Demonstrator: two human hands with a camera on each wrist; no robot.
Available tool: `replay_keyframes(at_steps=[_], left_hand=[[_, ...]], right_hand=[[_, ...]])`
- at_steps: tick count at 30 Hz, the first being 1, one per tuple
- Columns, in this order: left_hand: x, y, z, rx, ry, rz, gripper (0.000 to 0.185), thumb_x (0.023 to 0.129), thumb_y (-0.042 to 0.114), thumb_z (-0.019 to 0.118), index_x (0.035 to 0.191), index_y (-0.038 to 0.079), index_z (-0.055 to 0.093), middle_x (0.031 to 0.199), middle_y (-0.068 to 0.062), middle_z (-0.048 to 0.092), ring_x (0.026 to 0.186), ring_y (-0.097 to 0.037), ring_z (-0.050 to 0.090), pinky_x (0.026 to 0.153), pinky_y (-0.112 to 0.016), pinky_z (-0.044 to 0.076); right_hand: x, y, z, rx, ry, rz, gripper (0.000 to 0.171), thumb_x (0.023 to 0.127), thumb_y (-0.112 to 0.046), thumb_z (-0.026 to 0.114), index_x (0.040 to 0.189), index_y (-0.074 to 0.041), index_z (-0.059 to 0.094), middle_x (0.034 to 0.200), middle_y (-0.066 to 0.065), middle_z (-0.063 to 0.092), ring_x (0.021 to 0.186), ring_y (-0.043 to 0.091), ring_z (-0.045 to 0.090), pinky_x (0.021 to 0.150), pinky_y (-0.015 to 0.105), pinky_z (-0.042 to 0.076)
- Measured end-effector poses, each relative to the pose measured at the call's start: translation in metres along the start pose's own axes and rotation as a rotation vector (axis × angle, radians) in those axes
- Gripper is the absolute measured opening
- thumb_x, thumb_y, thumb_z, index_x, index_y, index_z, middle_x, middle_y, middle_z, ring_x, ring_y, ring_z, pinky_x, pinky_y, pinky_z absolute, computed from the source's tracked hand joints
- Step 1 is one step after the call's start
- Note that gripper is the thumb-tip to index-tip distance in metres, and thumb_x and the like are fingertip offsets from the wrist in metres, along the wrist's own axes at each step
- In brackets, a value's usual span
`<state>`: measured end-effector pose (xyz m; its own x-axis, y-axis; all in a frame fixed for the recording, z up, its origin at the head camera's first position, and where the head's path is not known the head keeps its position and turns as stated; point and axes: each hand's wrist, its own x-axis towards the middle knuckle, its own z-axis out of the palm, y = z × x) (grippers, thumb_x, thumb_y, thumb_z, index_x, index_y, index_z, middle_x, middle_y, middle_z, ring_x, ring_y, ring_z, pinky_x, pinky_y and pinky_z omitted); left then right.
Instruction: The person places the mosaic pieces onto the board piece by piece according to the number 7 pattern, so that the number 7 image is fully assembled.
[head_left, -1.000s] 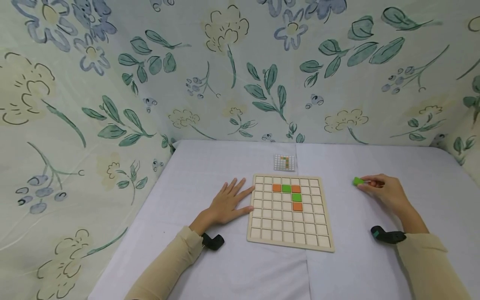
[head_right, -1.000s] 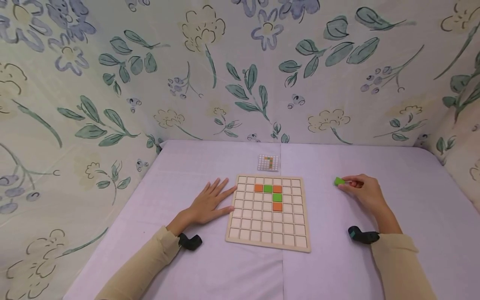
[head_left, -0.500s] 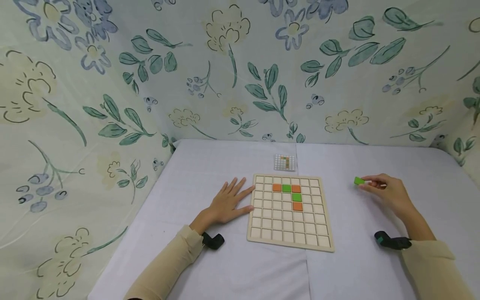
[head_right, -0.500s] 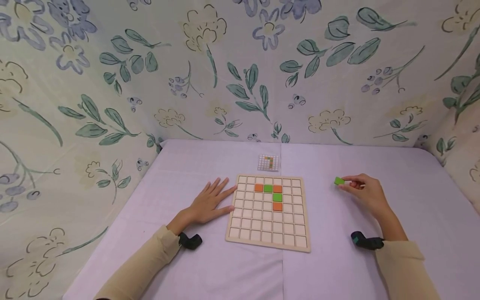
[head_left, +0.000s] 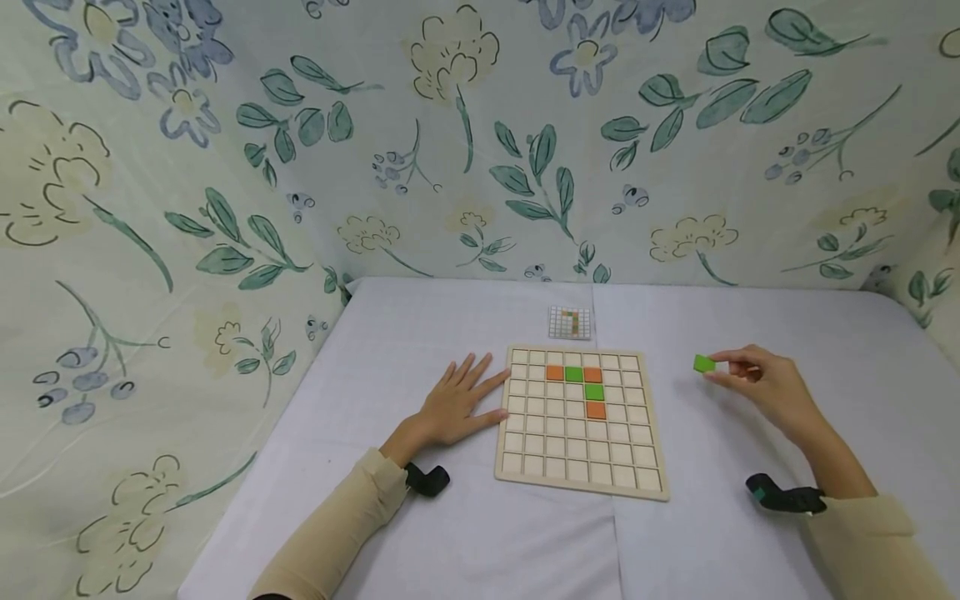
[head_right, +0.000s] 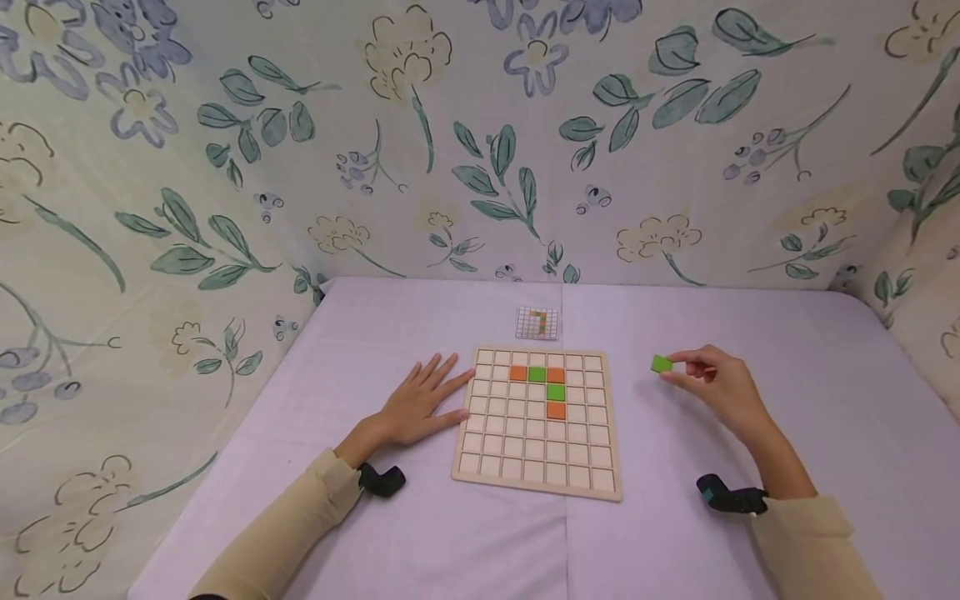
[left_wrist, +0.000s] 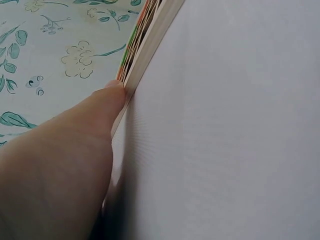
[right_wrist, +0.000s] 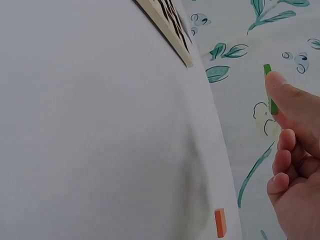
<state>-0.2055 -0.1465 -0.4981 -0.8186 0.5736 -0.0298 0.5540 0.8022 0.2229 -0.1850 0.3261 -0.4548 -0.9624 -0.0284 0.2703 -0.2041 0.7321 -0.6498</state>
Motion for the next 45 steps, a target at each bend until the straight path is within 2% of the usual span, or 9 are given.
replay_keyframes(at_steps=[8,18,29,37,45], left_hand=[[0.001,-0.002,0.0,0.007,0.014,0.001,0.073,0.099,0.068,0.032,0.161,0.033,0.016,0.167,-0.007,0.003,0.152,-0.034,-0.002,0.119,-0.053,0.0],[0.001,-0.002,0.001,0.006,0.016,0.0,0.073,0.099,0.068,0.033,0.161,0.033,0.016,0.167,-0.006,0.003,0.152,-0.033,-0.003,0.119,-0.053,-0.001],[0.001,-0.002,-0.001,0.008,0.0,-0.011,0.073,0.099,0.069,0.033,0.161,0.035,0.013,0.167,-0.005,0.0,0.152,-0.032,-0.004,0.119,-0.053,-0.001],[0.001,-0.002,0.001,0.0,0.004,-0.004,0.074,0.098,0.069,0.033,0.161,0.034,0.014,0.167,-0.005,0.001,0.152,-0.032,-0.004,0.119,-0.053,-0.001],[0.0,-0.001,0.001,-0.006,0.005,-0.003,0.074,0.098,0.069,0.032,0.161,0.034,0.014,0.167,-0.005,0.002,0.152,-0.032,-0.004,0.12,-0.053,0.0]], right_hand=[[-0.009,-0.022,0.007,0.027,0.011,-0.068,0.026,0.086,-0.008,0.079,0.109,0.002,0.071,0.084,0.008,0.047,0.075,0.014,0.038,0.055,0.021,0.034],[-0.016,-0.042,0.02,0.056,-0.023,-0.133,0.022,0.081,-0.003,0.082,0.101,-0.001,0.074,0.079,0.006,0.046,0.073,0.017,0.038,0.057,0.023,0.032],[-0.026,-0.063,0.046,0.131,-0.101,-0.159,0.024,0.08,-0.006,0.084,0.102,-0.004,0.074,0.08,0.005,0.048,0.074,0.021,0.042,0.058,0.023,0.035],[-0.03,-0.073,0.063,0.197,-0.161,-0.175,0.024,0.078,-0.005,0.084,0.1,-0.003,0.073,0.078,0.005,0.05,0.071,0.018,0.045,0.057,0.023,0.038],[-0.033,-0.081,0.075,0.247,-0.224,-0.152,0.024,0.079,-0.008,0.084,0.1,-0.002,0.073,0.079,0.003,0.051,0.069,0.013,0.046,0.056,0.021,0.039]])
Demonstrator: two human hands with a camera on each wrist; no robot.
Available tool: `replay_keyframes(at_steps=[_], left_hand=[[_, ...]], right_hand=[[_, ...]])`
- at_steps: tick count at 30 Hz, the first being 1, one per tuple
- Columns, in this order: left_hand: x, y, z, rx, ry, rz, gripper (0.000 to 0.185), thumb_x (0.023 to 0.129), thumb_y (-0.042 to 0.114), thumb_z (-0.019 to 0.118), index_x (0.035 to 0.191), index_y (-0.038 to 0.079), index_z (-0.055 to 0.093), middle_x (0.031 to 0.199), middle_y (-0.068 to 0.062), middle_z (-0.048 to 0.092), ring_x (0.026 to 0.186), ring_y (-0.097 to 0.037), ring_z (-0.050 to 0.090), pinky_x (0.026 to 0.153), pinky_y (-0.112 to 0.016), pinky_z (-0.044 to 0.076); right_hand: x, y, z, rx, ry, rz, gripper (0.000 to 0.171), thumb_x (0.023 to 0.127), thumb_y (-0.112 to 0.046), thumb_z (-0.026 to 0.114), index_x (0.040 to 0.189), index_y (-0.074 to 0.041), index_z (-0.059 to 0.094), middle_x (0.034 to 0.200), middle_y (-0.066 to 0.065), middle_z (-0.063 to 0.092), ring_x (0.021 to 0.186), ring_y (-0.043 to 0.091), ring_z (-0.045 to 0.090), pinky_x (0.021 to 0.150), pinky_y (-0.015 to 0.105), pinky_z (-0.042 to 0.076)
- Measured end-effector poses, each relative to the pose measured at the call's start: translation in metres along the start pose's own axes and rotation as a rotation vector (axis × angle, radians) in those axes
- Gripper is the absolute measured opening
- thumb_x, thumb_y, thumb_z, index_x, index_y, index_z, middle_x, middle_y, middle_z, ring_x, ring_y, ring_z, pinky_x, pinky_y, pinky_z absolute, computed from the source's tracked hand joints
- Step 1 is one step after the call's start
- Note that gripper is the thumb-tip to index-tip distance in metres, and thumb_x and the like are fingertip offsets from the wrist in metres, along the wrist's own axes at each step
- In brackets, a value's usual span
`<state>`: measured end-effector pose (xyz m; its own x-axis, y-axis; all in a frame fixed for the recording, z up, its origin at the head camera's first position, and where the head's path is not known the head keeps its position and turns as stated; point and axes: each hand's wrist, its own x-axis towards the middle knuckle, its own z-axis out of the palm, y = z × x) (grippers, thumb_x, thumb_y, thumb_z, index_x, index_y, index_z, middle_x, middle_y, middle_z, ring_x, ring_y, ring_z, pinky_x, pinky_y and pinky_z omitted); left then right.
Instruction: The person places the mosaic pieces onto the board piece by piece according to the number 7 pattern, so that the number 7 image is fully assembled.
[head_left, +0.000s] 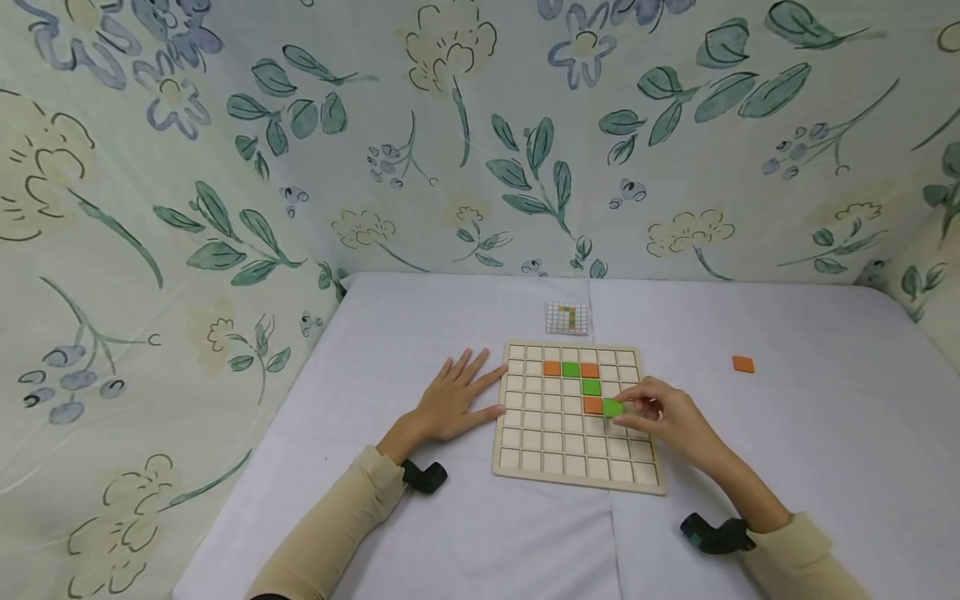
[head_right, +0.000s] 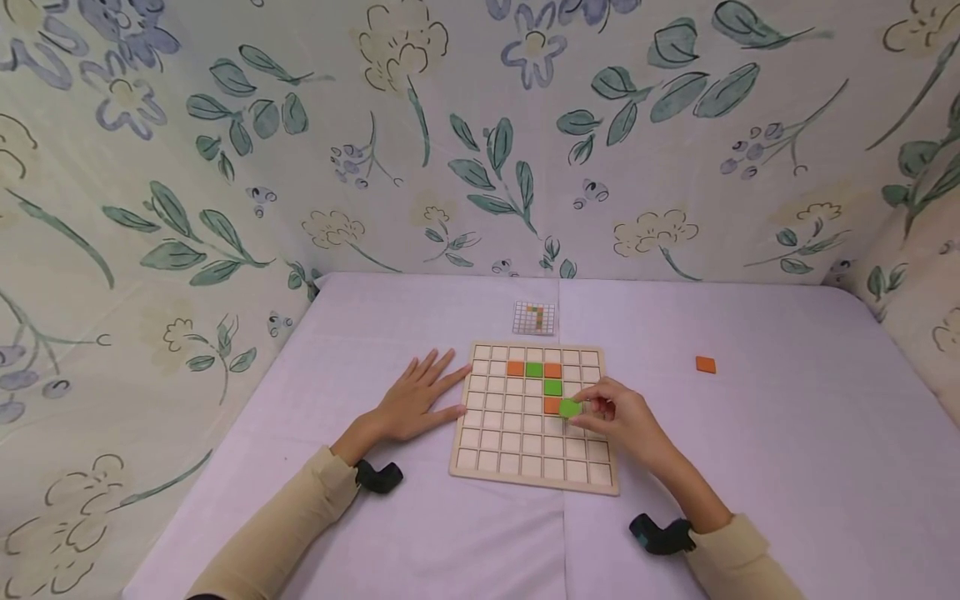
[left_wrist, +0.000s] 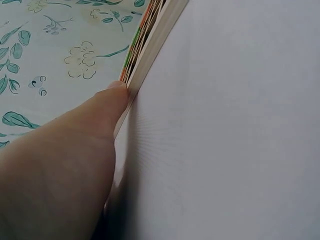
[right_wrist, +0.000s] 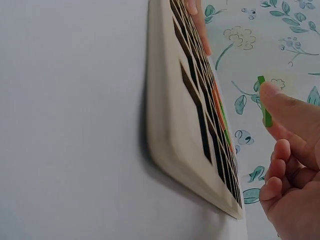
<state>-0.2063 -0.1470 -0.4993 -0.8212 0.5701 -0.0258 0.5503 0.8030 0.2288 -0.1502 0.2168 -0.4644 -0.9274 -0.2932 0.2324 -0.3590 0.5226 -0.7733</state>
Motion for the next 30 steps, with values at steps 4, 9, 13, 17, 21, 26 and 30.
replay_keyframes(at_steps=[4,9,13,17,21,26,30], left_hand=[[0.0,0.0,0.0,-0.001,-0.003,-0.004,0.074,0.099,0.07,0.032,0.161,0.035,0.013,0.167,-0.004,0.001,0.152,-0.032,-0.004,0.12,-0.052,0.0],[0.0,0.0,0.001,0.001,-0.01,-0.013,0.074,0.098,0.071,0.031,0.161,0.036,0.012,0.167,-0.003,0.0,0.152,-0.031,-0.005,0.12,-0.052,-0.001],[0.0,0.0,0.001,-0.001,-0.01,-0.013,0.074,0.098,0.07,0.031,0.161,0.036,0.012,0.167,-0.003,-0.001,0.152,-0.031,-0.005,0.12,-0.052,-0.002],[-0.001,0.0,0.0,-0.004,-0.006,-0.006,0.074,0.098,0.07,0.031,0.161,0.035,0.013,0.167,-0.004,0.0,0.152,-0.031,-0.005,0.12,-0.052,-0.002],[0.0,0.0,0.0,-0.004,-0.001,0.0,0.074,0.098,0.07,0.031,0.161,0.034,0.014,0.167,-0.005,0.002,0.152,-0.032,-0.004,0.12,-0.053,-0.001],[0.0,0.0,0.0,-0.002,0.006,0.005,0.073,0.099,0.069,0.032,0.161,0.033,0.015,0.167,-0.006,0.003,0.152,-0.033,-0.002,0.119,-0.053,0.0],[0.0,0.001,-0.001,-0.001,0.004,0.003,0.073,0.099,0.069,0.032,0.161,0.034,0.015,0.167,-0.006,0.003,0.152,-0.033,-0.002,0.119,-0.054,0.0]], right_hand=[[0.0,0.0,0.006,0.014,-0.022,-0.001,0.024,0.079,-0.006,0.084,0.1,-0.002,0.073,0.079,0.003,0.049,0.069,0.012,0.045,0.056,0.022,0.039],[-0.001,0.003,0.013,0.038,-0.037,-0.018,0.023,0.078,-0.002,0.084,0.098,-0.001,0.073,0.078,0.003,0.05,0.068,0.01,0.045,0.054,0.021,0.04],[-0.001,0.003,0.017,0.032,-0.041,-0.006,0.023,0.077,-0.002,0.085,0.096,-0.001,0.073,0.077,0.003,0.05,0.067,0.008,0.045,0.054,0.021,0.04],[0.0,0.002,0.02,0.012,-0.053,0.037,0.023,0.077,-0.003,0.085,0.097,-0.001,0.072,0.077,0.002,0.052,0.067,0.009,0.046,0.055,0.021,0.041],[0.0,0.002,0.022,-0.006,-0.059,0.053,0.024,0.077,-0.003,0.085,0.097,0.0,0.073,0.076,0.002,0.052,0.066,0.01,0.046,0.054,0.021,0.041],[0.001,0.003,0.023,-0.015,-0.059,0.04,0.024,0.076,-0.005,0.085,0.096,-0.001,0.073,0.076,0.001,0.051,0.067,0.009,0.045,0.055,0.021,0.04],[0.001,0.003,0.024,-0.016,-0.063,0.028,0.025,0.076,-0.005,0.086,0.096,0.0,0.072,0.076,0.001,0.051,0.068,0.01,0.045,0.055,0.022,0.039]])
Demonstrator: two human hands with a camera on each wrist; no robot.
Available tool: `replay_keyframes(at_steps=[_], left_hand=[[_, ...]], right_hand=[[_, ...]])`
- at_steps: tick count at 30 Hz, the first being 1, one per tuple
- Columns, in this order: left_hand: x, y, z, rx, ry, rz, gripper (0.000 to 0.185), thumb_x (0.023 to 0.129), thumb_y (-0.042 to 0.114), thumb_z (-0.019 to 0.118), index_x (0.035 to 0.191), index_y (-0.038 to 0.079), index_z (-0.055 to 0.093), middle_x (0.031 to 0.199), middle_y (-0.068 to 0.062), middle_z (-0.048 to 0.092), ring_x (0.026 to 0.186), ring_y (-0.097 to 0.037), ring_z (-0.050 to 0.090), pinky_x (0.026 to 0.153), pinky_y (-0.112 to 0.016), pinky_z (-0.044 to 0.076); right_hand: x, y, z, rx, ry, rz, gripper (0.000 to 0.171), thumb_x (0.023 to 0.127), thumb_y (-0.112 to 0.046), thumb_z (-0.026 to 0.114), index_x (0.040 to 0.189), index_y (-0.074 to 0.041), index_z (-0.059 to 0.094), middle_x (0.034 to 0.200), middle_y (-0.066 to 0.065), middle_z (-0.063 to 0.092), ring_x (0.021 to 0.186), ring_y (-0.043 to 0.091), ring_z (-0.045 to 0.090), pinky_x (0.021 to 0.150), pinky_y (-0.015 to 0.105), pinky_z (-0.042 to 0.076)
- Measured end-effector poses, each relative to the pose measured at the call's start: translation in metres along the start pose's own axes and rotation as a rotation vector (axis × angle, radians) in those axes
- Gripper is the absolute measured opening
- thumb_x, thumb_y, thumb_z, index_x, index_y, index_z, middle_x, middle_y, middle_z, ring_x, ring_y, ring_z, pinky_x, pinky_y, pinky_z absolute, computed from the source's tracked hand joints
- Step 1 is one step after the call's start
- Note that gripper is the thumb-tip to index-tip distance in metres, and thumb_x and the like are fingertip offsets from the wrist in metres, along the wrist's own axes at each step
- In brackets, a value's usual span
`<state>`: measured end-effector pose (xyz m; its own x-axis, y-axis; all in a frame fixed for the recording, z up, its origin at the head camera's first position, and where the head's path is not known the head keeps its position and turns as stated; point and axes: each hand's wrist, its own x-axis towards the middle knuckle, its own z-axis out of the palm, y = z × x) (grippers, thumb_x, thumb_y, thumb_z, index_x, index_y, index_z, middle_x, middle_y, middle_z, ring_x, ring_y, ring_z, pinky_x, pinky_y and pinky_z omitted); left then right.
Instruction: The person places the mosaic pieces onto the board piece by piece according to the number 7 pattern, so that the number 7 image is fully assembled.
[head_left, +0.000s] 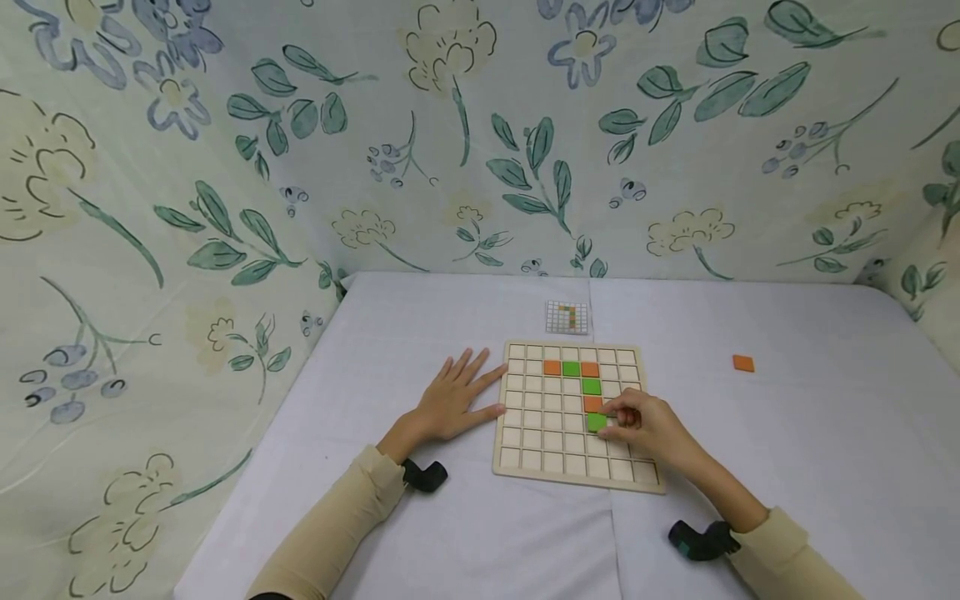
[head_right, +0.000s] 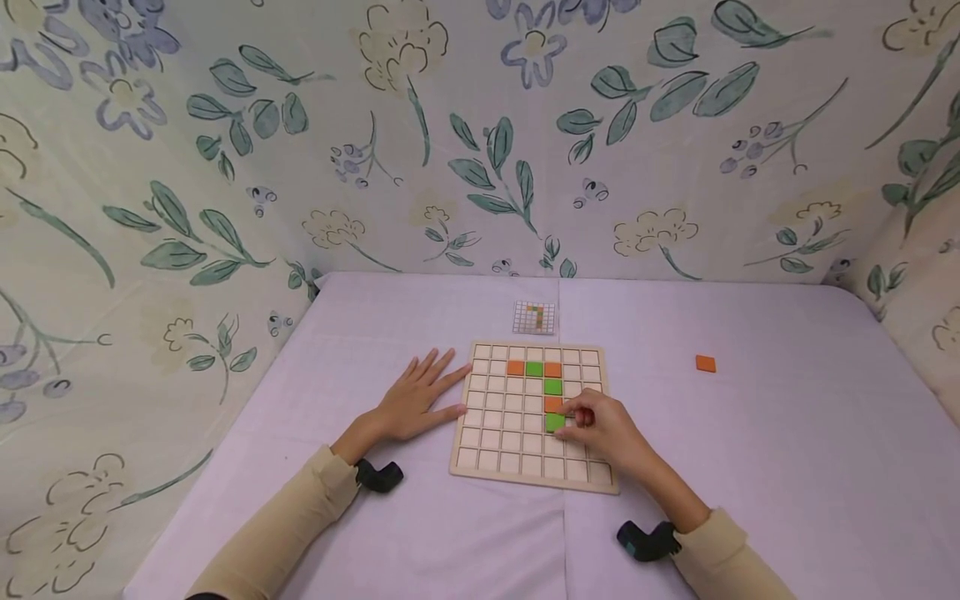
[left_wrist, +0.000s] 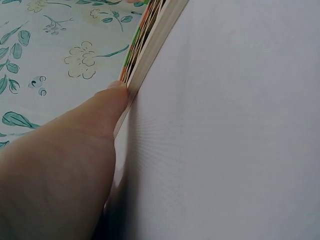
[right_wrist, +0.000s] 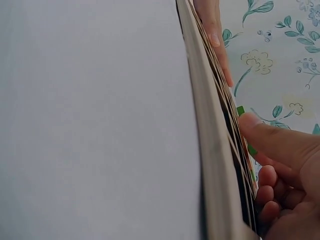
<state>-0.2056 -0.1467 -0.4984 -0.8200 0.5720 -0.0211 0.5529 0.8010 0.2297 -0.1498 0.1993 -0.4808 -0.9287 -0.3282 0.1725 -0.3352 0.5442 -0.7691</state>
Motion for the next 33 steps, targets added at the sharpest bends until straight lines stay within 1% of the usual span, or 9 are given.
replay_keyframes(at_steps=[6,12,20,27,33], left_hand=[[0.0005,-0.0003,0.0001,0.001,0.003,0.0,0.073,0.099,0.069,0.032,0.161,0.034,0.016,0.167,-0.006,0.003,0.152,-0.034,-0.002,0.119,-0.054,0.0],[0.0007,-0.0001,-0.0006,-0.004,0.007,0.002,0.073,0.099,0.069,0.032,0.161,0.033,0.016,0.167,-0.006,0.004,0.152,-0.034,-0.001,0.119,-0.054,0.001],[0.0002,-0.0008,-0.0003,0.008,0.008,0.009,0.074,0.098,0.07,0.032,0.161,0.032,0.017,0.167,-0.008,0.005,0.152,-0.035,-0.001,0.119,-0.055,0.001],[0.0001,-0.0008,0.0003,0.01,0.013,0.013,0.074,0.099,0.069,0.032,0.161,0.032,0.017,0.167,-0.008,0.006,0.152,-0.035,0.0,0.119,-0.055,0.002],[0.0006,-0.0009,0.0022,0.003,0.011,0.002,0.074,0.098,0.07,0.031,0.161,0.034,0.016,0.167,-0.007,0.004,0.152,-0.034,-0.002,0.119,-0.054,0.0]], right_hand=[[0.0009,0.0001,0.0009,-0.005,-0.015,0.017,0.026,0.076,-0.007,0.087,0.097,-0.001,0.072,0.077,0.001,0.052,0.069,0.011,0.045,0.056,0.022,0.039],[0.0021,-0.0004,0.0009,-0.014,-0.01,0.01,0.027,0.075,-0.007,0.087,0.097,0.0,0.072,0.076,0.001,0.051,0.069,0.011,0.044,0.056,0.022,0.038],[0.0036,-0.002,0.0017,0.004,-0.006,0.038,0.028,0.073,-0.006,0.088,0.096,0.0,0.072,0.075,0.002,0.052,0.068,0.011,0.044,0.056,0.022,0.038],[0.0037,-0.0024,0.0014,0.003,-0.01,0.048,0.029,0.073,-0.005,0.088,0.097,0.001,0.073,0.075,0.002,0.052,0.067,0.012,0.044,0.055,0.023,0.038],[0.0033,-0.0041,-0.0018,0.016,-0.022,0.09,0.029,0.074,-0.007,0.088,0.099,0.0,0.074,0.076,0.003,0.053,0.069,0.014,0.046,0.055,0.023,0.039]])
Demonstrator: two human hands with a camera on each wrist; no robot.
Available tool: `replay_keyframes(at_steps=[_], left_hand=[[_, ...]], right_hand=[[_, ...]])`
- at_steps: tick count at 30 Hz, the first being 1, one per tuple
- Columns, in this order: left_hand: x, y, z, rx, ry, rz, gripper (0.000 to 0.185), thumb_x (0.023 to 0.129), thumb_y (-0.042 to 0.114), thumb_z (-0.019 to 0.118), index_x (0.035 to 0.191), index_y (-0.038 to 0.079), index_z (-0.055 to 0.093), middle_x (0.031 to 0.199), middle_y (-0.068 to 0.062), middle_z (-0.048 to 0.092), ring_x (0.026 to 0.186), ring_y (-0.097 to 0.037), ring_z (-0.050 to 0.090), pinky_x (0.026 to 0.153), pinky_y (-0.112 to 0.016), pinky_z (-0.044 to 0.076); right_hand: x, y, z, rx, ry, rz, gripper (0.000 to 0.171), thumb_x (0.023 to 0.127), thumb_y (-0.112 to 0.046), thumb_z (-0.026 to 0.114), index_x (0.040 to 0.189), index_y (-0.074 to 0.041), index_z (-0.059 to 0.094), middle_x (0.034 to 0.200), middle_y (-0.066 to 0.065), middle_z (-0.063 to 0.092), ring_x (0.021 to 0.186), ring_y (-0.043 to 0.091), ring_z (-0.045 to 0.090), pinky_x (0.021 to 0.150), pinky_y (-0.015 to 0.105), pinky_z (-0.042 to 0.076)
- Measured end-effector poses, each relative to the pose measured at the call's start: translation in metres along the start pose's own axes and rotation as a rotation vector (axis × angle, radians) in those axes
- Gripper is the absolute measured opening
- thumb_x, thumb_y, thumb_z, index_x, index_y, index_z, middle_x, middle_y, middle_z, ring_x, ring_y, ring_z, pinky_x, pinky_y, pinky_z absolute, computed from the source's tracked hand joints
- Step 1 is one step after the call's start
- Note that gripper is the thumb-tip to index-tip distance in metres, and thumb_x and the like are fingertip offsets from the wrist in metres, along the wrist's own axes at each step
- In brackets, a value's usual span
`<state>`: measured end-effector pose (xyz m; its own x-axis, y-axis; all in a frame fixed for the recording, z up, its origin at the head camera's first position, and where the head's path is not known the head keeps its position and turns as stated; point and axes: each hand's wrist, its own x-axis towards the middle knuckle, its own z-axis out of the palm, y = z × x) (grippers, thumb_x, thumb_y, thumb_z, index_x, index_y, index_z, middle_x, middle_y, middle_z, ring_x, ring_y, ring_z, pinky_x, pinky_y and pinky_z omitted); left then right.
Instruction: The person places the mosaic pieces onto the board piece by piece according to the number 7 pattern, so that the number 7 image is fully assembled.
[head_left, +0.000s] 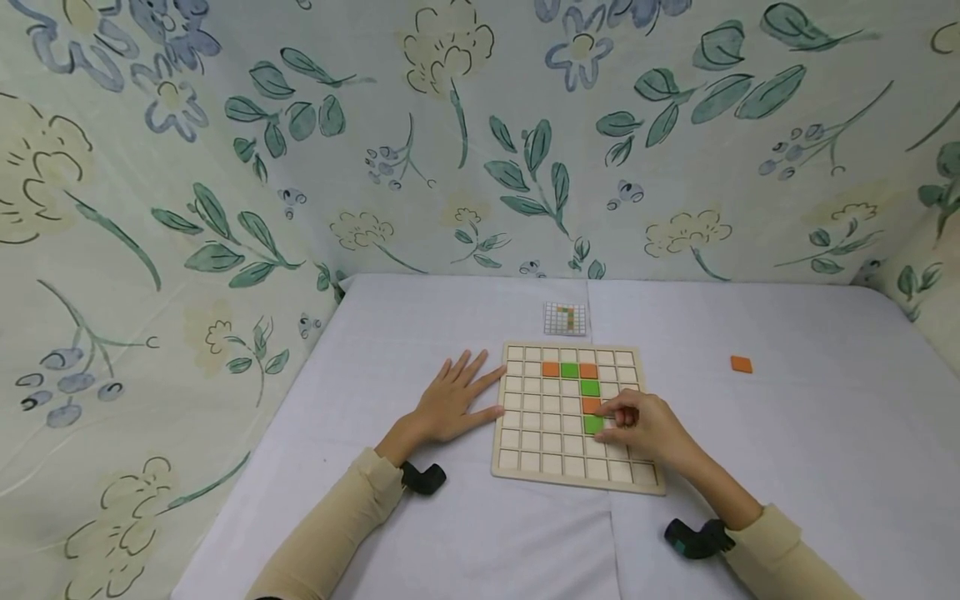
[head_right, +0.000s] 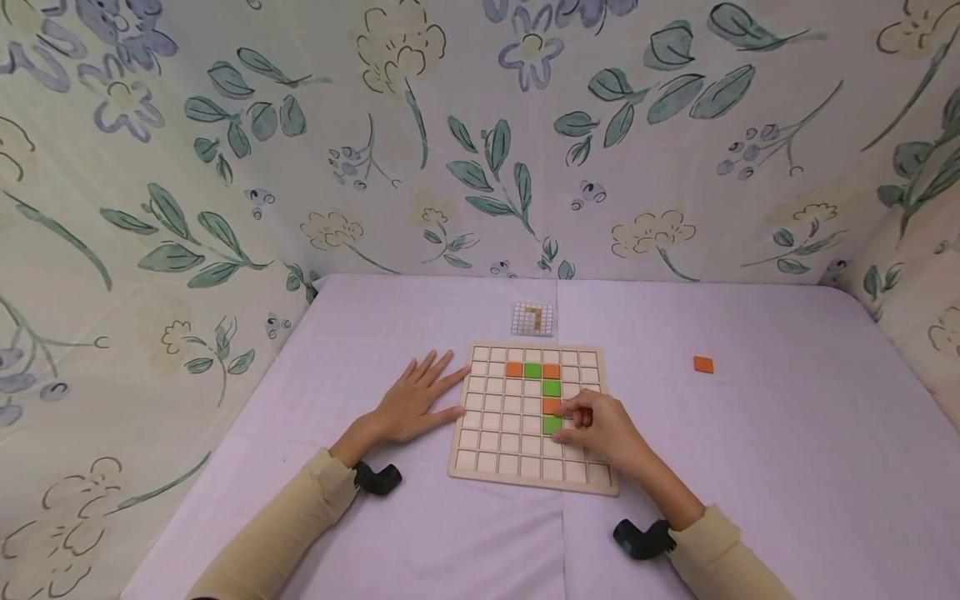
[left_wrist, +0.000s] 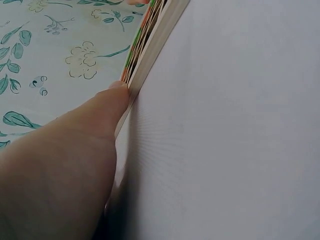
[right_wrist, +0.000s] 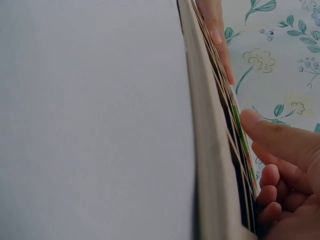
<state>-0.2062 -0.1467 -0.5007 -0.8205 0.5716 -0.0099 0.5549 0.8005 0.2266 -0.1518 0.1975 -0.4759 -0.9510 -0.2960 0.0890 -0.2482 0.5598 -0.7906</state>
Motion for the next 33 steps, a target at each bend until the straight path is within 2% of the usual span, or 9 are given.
replay_keyframes(at_steps=[5,12,16,21,33], left_hand=[[0.0,-0.001,0.001,-0.001,0.002,0.001,0.074,0.098,0.071,0.03,0.161,0.034,0.016,0.167,-0.007,0.004,0.152,-0.034,-0.001,0.119,-0.054,0.0],[0.0,-0.002,0.002,0.016,-0.002,-0.001,0.074,0.098,0.072,0.029,0.161,0.035,0.015,0.167,-0.006,0.004,0.152,-0.033,-0.002,0.12,-0.052,-0.001],[0.0,-0.001,0.001,0.014,-0.003,0.003,0.074,0.098,0.071,0.029,0.161,0.034,0.015,0.167,-0.006,0.004,0.152,-0.034,-0.001,0.12,-0.053,-0.001],[0.0,-0.001,0.0,0.01,-0.001,0.004,0.074,0.098,0.071,0.03,0.161,0.034,0.015,0.167,-0.006,0.003,0.152,-0.033,-0.001,0.12,-0.053,-0.001],[0.0,-0.001,0.001,0.01,0.001,0.008,0.073,0.099,0.068,0.033,0.161,0.033,0.016,0.167,-0.007,0.004,0.152,-0.034,-0.002,0.119,-0.054,0.0]], right_hand=[[0.0,-0.002,-0.006,0.056,-0.016,0.02,0.027,0.077,-0.01,0.087,0.1,-0.002,0.075,0.078,0.006,0.052,0.069,0.014,0.046,0.055,0.022,0.039],[0.0,-0.001,-0.015,0.071,-0.008,-0.007,0.029,0.078,-0.012,0.086,0.103,-0.001,0.075,0.077,0.004,0.052,0.069,0.013,0.047,0.057,0.021,0.041],[0.001,0.002,-0.023,0.077,0.029,0.008,0.03,0.08,-0.013,0.085,0.105,-0.001,0.075,0.078,0.004,0.054,0.071,0.015,0.05,0.06,0.021,0.044],[0.002,0.009,-0.034,0.03,0.092,0.029,0.032,0.082,-0.015,0.084,0.108,0.0,0.074,0.08,0.005,0.055,0.075,0.016,0.051,0.063,0.021,0.045],[0.001,0.029,-0.078,-0.07,0.233,0.1,0.045,0.087,-0.024,0.08,0.12,0.004,0.068,0.087,0.009,0.053,0.074,0.014,0.049,0.051,0.023,0.037]])
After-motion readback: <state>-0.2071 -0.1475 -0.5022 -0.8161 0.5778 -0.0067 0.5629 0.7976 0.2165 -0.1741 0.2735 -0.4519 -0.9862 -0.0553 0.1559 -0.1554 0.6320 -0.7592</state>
